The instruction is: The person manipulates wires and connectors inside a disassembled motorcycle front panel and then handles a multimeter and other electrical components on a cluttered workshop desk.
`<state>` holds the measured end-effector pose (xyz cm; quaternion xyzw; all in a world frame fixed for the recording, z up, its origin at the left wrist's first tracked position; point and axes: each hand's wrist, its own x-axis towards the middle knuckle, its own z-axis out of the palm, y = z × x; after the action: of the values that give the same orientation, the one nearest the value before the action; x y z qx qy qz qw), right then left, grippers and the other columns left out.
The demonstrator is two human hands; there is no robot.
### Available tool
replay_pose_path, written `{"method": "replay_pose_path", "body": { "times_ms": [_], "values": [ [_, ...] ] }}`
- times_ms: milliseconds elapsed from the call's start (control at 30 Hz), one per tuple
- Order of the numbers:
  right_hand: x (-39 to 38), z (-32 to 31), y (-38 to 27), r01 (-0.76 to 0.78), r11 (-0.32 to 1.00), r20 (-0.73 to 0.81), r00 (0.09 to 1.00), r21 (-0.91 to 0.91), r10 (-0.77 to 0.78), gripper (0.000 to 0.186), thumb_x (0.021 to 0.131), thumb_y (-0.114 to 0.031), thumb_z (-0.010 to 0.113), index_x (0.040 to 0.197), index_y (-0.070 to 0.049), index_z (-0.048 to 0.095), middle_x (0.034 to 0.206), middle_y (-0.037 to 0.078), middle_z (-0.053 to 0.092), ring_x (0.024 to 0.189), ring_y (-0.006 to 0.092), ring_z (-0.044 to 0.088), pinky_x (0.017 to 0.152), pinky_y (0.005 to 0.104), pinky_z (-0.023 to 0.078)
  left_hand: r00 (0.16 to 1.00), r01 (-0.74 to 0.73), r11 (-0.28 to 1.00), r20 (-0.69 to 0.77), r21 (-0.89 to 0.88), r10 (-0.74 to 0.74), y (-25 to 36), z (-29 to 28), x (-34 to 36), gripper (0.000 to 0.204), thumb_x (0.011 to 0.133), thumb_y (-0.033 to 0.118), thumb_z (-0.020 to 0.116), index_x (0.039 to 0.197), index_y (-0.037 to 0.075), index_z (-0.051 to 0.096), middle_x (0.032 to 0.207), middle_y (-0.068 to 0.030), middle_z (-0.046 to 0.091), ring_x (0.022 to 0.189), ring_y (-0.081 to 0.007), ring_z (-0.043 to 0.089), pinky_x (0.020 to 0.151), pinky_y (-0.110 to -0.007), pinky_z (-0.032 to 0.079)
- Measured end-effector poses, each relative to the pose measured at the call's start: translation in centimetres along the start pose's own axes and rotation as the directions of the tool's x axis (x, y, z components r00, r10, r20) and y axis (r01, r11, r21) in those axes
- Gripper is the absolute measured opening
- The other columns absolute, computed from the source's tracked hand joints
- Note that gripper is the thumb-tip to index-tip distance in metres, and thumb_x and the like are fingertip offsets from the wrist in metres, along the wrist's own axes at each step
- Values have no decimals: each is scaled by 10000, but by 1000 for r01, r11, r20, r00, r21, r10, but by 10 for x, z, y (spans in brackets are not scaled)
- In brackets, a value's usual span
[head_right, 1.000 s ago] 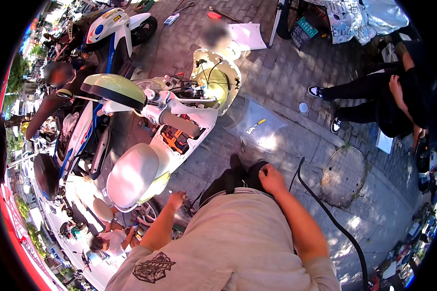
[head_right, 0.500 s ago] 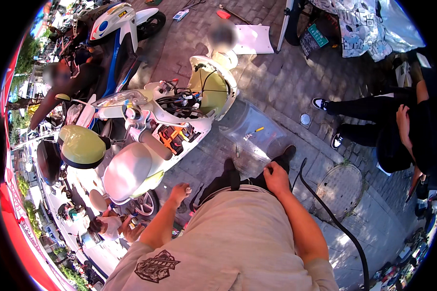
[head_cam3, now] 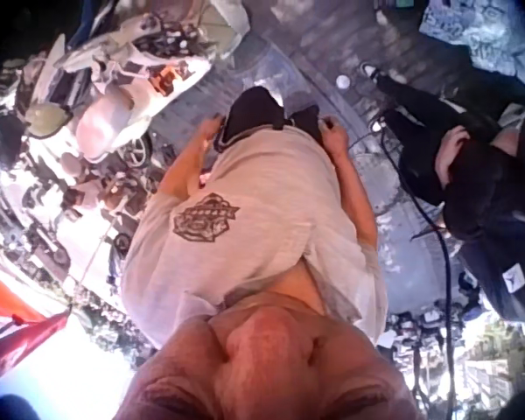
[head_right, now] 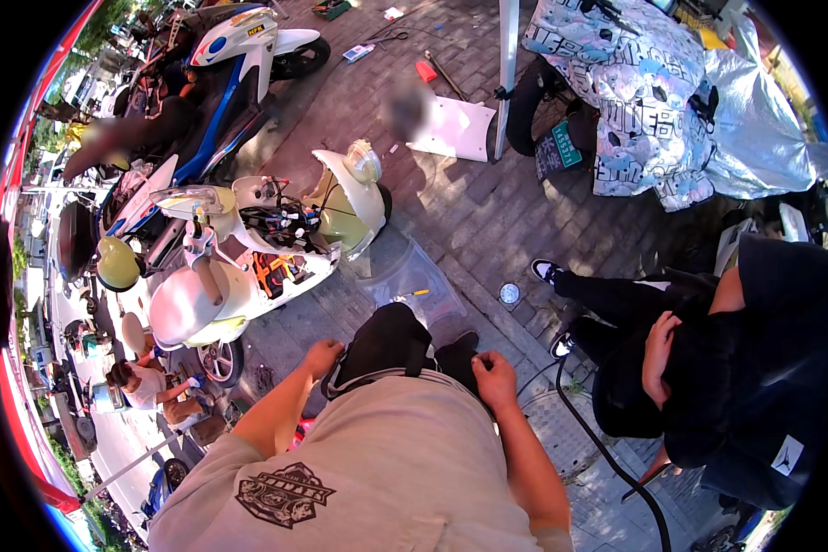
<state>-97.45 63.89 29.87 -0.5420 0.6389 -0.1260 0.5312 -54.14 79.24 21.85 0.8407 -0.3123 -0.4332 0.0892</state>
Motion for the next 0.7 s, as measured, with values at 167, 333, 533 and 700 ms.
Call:
{"method": "replay_pose_path", "body": {
  "times_ms": [167,333,533,700],
  "values": [
    [20,-19,16,17,1000,-21,1000,-4,-17,238,971,-239,747,1006,-3,754,854,81,765,793,150,696,755,339,550,999,-38,997,-32,-68,36,70,-5,-2,433,1008,432,643,1030,19,768,963,-200,773,918,-357,742,854,-456,556],
    [42,-27,14,58,998,20,998,-30,-57,241,966,-248,756,1007,-11,761,838,76,763,776,140,691,728,339,547,988,-78,992,-141,-98,64,104,-5,19,437,1039,415,622,954,1,732,883,-156,761,836,-284,726,777,-429,548],
    [80,-49,9,-15,1000,42,999,6,15,222,968,-225,760,988,-5,744,777,8,708,706,90,613,663,304,503,976,-76,921,-218,-382,-10,141,5,68,415,1060,371,629,890,-4,675,720,-83,670,640,-181,644,615,-366,503],
    [141,-73,-33,-38,995,66,997,-91,44,233,961,-247,763,990,-17,747,794,22,728,722,92,636,683,302,514,962,-68,843,-259,-533,-86,200,-8,123,461,1027,411,607,875,-14,699,676,-142,674,633,-243,664,676,-429,517]
  ]
}}
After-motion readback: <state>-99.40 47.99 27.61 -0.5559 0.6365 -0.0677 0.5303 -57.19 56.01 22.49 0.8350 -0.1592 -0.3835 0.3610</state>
